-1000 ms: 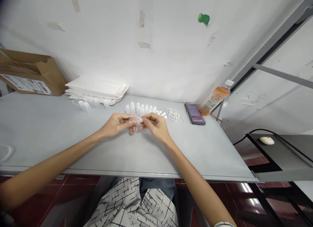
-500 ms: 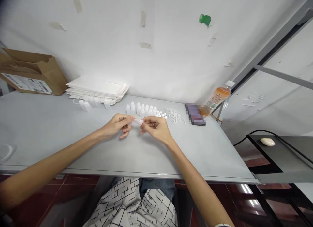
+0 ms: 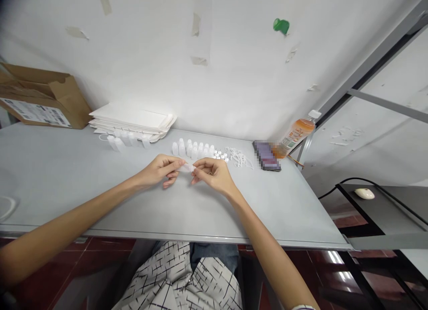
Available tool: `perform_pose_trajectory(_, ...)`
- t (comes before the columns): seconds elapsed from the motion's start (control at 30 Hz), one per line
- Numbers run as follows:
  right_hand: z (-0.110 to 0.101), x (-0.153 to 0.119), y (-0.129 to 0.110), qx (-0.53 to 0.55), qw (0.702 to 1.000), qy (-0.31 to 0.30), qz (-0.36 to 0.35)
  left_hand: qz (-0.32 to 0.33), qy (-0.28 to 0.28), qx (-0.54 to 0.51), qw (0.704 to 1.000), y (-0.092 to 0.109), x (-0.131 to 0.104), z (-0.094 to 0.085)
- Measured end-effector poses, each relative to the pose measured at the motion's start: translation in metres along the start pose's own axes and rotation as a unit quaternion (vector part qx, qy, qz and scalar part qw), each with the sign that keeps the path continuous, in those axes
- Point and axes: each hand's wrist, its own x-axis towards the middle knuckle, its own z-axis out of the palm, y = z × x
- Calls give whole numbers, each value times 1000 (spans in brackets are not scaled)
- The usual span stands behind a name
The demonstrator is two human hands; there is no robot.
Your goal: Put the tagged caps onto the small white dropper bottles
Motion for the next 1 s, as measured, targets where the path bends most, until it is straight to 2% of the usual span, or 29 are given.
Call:
perform_pose_trajectory(0.2, 1, 1, -2, 24, 999, -18, 40, 9, -14, 26, 1000, 0, -1, -1)
perform_pose_trajectory(0.4, 3, 2, 0, 13, 997, -23, 71, -25, -23, 17, 999, -5, -1, -2)
perform_pose_trajectory(0.67, 2, 0, 0, 46, 996, -37, 66, -10, -46, 16, 999, -2, -3, -4)
perform_pose_trajectory(1.0, 1, 0, 4, 48, 996, -51, 63, 13, -41, 110, 993, 0, -5, -2)
